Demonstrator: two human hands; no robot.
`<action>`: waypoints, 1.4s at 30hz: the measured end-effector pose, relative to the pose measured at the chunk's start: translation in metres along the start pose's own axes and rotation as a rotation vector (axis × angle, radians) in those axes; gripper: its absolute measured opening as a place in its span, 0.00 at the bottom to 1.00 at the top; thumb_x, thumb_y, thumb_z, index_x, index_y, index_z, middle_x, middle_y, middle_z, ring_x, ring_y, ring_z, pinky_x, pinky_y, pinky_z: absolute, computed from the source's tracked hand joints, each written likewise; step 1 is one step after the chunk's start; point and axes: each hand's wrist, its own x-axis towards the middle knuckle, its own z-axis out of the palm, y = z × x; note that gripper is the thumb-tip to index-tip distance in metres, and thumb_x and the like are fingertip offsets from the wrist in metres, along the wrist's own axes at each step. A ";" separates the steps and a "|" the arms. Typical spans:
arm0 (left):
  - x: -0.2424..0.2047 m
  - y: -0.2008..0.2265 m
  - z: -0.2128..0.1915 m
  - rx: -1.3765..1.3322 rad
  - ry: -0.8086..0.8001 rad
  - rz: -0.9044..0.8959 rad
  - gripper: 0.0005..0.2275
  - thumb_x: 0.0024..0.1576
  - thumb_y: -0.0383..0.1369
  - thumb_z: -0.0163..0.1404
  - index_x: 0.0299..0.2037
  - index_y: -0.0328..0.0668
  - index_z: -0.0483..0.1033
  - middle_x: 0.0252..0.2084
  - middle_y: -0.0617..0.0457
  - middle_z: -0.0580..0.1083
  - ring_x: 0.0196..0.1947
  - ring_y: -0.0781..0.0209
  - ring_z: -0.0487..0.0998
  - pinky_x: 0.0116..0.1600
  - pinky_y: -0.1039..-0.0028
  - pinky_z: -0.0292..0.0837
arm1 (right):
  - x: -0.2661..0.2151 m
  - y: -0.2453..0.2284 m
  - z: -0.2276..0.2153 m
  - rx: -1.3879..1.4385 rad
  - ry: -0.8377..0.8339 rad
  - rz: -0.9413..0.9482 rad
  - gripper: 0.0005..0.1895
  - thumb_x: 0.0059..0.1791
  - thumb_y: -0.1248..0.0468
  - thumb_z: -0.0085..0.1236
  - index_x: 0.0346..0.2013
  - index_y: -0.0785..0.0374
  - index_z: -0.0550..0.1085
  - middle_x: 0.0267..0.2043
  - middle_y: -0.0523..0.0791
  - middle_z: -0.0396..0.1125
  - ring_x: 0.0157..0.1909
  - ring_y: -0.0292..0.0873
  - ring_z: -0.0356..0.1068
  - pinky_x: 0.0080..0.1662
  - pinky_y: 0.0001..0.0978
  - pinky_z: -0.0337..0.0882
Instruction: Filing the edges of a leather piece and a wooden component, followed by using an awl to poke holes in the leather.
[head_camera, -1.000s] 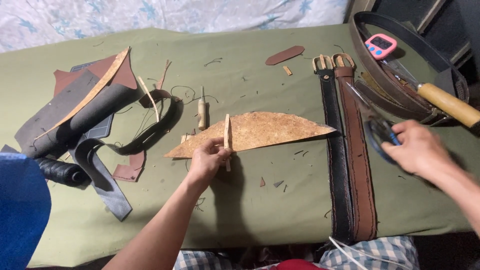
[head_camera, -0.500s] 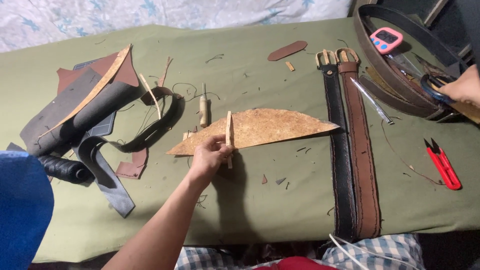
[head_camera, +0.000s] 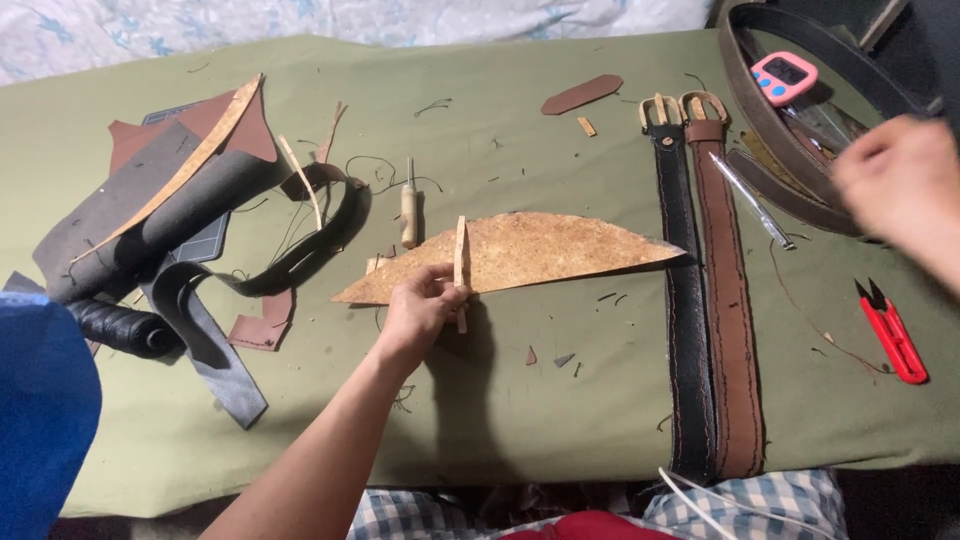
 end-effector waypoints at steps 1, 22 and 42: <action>0.000 0.000 0.000 0.002 -0.004 0.000 0.15 0.58 0.25 0.56 0.55 0.41 0.77 0.32 0.53 0.76 0.34 0.60 0.79 0.44 0.71 0.78 | -0.010 -0.048 -0.016 -0.001 0.001 0.004 0.07 0.57 0.64 0.57 0.38 0.59 0.81 0.31 0.46 0.74 0.35 0.48 0.74 0.37 0.41 0.72; 0.002 -0.001 -0.001 -0.025 -0.005 0.010 0.16 0.57 0.25 0.56 0.56 0.39 0.76 0.33 0.52 0.76 0.34 0.58 0.80 0.39 0.68 0.80 | 0.023 0.008 0.001 -0.203 -0.091 0.209 0.16 0.47 0.45 0.69 0.34 0.52 0.85 0.30 0.45 0.78 0.35 0.49 0.78 0.36 0.43 0.74; 0.001 0.000 0.000 -0.044 0.021 -0.016 0.16 0.56 0.24 0.57 0.55 0.39 0.76 0.33 0.51 0.77 0.33 0.60 0.80 0.41 0.71 0.79 | -0.011 -0.098 -0.071 0.037 -0.152 0.123 0.16 0.53 0.51 0.60 0.42 0.58 0.85 0.44 0.48 0.77 0.47 0.50 0.73 0.47 0.43 0.67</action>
